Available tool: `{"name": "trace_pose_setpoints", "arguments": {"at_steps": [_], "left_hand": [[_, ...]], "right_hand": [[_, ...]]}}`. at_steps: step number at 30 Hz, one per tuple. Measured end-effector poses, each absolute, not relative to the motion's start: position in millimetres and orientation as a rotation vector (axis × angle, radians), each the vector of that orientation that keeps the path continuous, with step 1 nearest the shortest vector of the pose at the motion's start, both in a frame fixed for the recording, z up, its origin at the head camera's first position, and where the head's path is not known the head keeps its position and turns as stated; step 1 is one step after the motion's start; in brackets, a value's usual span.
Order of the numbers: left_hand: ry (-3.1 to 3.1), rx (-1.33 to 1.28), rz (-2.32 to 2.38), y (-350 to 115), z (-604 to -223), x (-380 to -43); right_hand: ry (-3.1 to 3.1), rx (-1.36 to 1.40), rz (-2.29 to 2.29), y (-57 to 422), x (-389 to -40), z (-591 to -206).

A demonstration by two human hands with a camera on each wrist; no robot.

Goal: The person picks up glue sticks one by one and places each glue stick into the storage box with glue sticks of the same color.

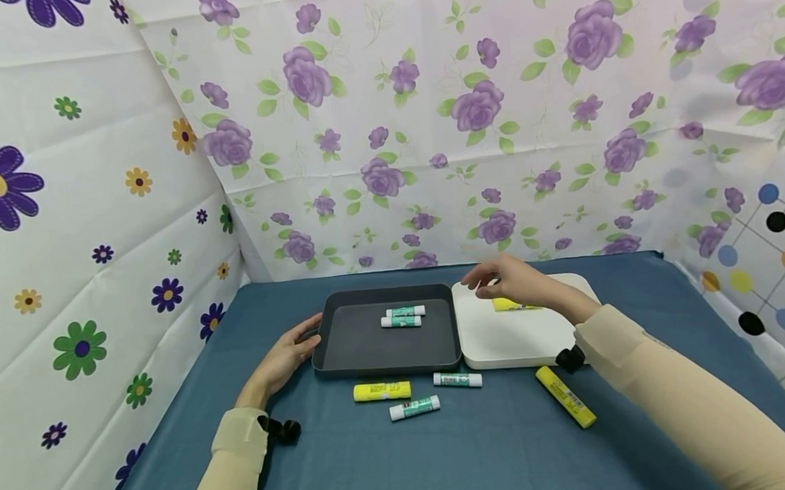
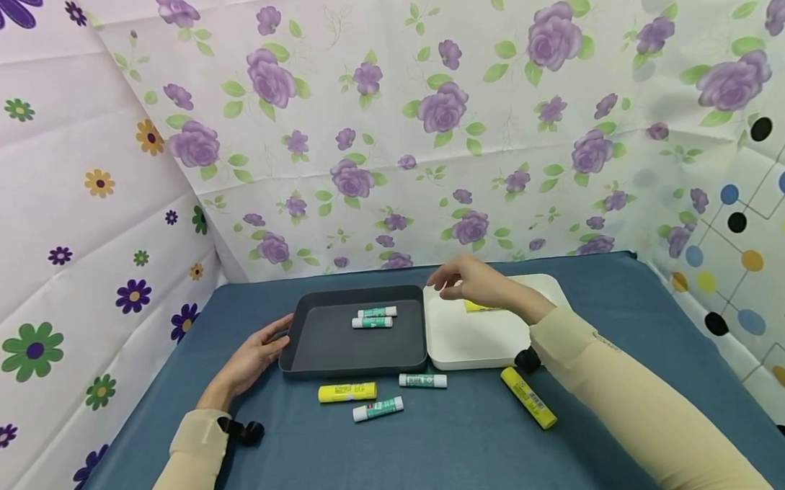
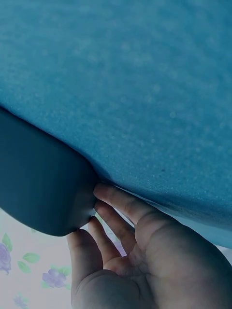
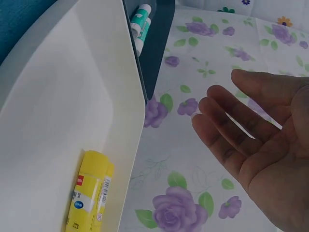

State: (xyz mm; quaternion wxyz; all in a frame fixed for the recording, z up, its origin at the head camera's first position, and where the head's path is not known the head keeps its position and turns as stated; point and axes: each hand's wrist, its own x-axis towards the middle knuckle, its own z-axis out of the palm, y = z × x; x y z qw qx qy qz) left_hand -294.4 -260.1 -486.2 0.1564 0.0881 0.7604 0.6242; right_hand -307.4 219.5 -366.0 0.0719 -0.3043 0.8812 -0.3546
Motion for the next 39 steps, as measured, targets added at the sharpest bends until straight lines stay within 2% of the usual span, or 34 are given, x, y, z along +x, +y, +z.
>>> {"name": "trace_pose_setpoints", "arguments": {"at_steps": [8, 24, 39], "left_hand": [[2.184, 0.277, 1.78, -258.9, -488.0, -296.1], [2.187, 0.266, 1.77, -258.6, -487.2, -294.3], [2.192, 0.257, 1.769, -259.7, -485.1, -292.3]], "right_hand": [[2.661, -0.829, -1.074, 242.5, -284.5, -374.8], [2.705, -0.864, -1.052, 287.8, -230.9, -382.9], [2.633, -0.89, -1.086, 312.9, -206.2, -403.0]]}}
